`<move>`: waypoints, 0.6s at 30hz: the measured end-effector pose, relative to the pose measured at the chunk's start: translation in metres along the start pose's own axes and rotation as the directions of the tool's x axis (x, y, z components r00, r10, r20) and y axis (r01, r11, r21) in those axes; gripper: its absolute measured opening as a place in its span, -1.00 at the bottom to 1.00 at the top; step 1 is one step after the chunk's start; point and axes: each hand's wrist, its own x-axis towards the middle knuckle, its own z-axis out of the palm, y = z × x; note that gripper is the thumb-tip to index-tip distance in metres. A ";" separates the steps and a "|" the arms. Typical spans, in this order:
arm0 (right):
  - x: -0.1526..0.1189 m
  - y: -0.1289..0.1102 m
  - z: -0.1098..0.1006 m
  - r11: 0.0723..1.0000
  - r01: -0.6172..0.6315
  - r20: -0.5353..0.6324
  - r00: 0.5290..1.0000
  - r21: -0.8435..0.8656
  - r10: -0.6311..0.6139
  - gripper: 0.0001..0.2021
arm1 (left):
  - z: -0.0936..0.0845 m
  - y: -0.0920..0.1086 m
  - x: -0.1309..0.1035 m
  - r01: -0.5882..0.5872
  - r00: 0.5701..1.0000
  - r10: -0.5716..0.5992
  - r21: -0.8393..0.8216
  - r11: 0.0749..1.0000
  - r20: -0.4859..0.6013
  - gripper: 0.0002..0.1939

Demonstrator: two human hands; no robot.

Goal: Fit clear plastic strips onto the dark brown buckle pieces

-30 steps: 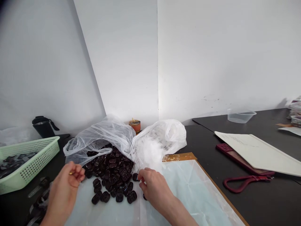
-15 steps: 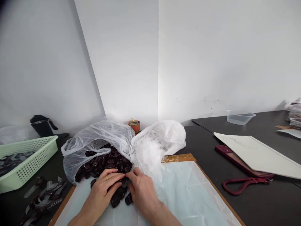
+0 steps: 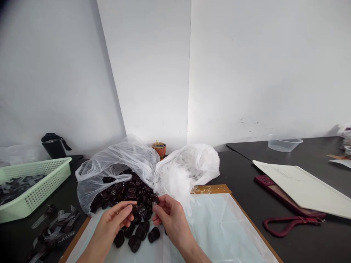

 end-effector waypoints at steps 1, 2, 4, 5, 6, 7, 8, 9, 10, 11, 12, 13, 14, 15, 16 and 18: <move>0.000 0.000 0.001 0.998 -0.019 -0.008 1.000 0.055 0.019 -0.62 | 0.001 -0.001 -0.001 0.036 0.999 -0.035 -0.081 0.996 0.017 -0.75; 0.000 -0.001 0.002 0.994 -0.045 -0.013 0.999 0.098 0.046 -0.56 | 0.002 -0.002 -0.001 0.071 0.997 -0.067 -0.162 0.984 0.035 -0.76; 0.000 -0.003 0.003 0.982 -0.104 -0.023 0.994 0.156 0.109 -0.45 | 0.001 -0.006 -0.001 0.127 0.992 -0.115 -0.311 0.942 0.057 -0.79; 0.000 -0.005 0.003 0.976 -0.132 -0.027 0.990 0.172 0.139 -0.43 | 0.000 -0.008 0.000 0.150 0.989 -0.137 -0.373 0.916 0.060 -0.82; -0.001 -0.006 0.003 0.971 -0.153 -0.030 0.986 0.181 0.161 -0.43 | -0.001 -0.009 0.000 0.170 0.985 -0.160 -0.420 0.892 0.059 -0.85; -0.002 -0.008 0.003 0.968 -0.166 -0.033 0.984 0.187 0.175 -0.44 | -0.002 -0.010 0.001 0.184 0.982 -0.180 -0.453 0.872 0.052 -0.87; -0.003 -0.009 0.003 0.966 -0.175 -0.032 0.982 0.190 0.184 -0.46 | -0.003 -0.011 0.002 0.195 0.979 -0.197 -0.473 0.859 0.045 -0.89; -0.004 -0.010 0.002 0.966 -0.178 -0.029 0.982 0.190 0.187 -0.49 | -0.003 -0.012 0.003 0.204 0.977 -0.212 -0.481 0.853 0.038 -0.90; -0.005 -0.010 0.002 0.966 -0.176 -0.020 0.983 0.189 0.183 -0.53 | -0.004 -0.012 0.003 0.209 0.975 -0.222 -0.482 0.851 0.032 -0.90; -0.006 -0.010 0.001 0.968 -0.167 -0.010 0.985 0.188 0.172 -0.56 | -0.004 -0.012 0.003 0.213 0.974 -0.225 -0.482 0.850 0.032 -0.89; -0.006 -0.010 0.000 0.970 -0.151 -0.004 0.988 0.189 0.154 -0.59 | -0.004 -0.011 0.004 0.216 0.974 -0.224 -0.483 0.849 0.042 -0.89; -0.006 -0.009 0.000 0.973 -0.130 -0.003 0.991 0.190 0.133 -0.60 | -0.004 -0.011 0.003 0.222 0.974 -0.220 -0.485 0.846 0.061 -0.89; -0.007 -0.007 -0.001 0.976 -0.109 -0.006 0.994 0.190 0.112 -0.60 | -0.004 -0.011 0.003 0.231 0.972 -0.217 -0.489 0.841 0.086 -0.90; -0.007 -0.006 -0.001 0.978 -0.093 -0.007 0.995 0.187 0.096 -0.59 | -0.004 -0.011 0.003 0.241 0.970 -0.216 -0.495 0.835 0.109 -0.93; -0.007 -0.005 0.000 0.979 -0.092 0.001 0.996 0.180 0.093 -0.60 | -0.004 -0.011 0.002 0.253 0.968 -0.217 -0.500 0.829 0.129 -0.95; -0.007 -0.002 0.001 0.978 -0.108 0.038 0.994 0.178 0.103 -0.67 | -0.005 -0.011 0.002 0.277 0.961 -0.231 -0.506 0.817 0.152 -0.90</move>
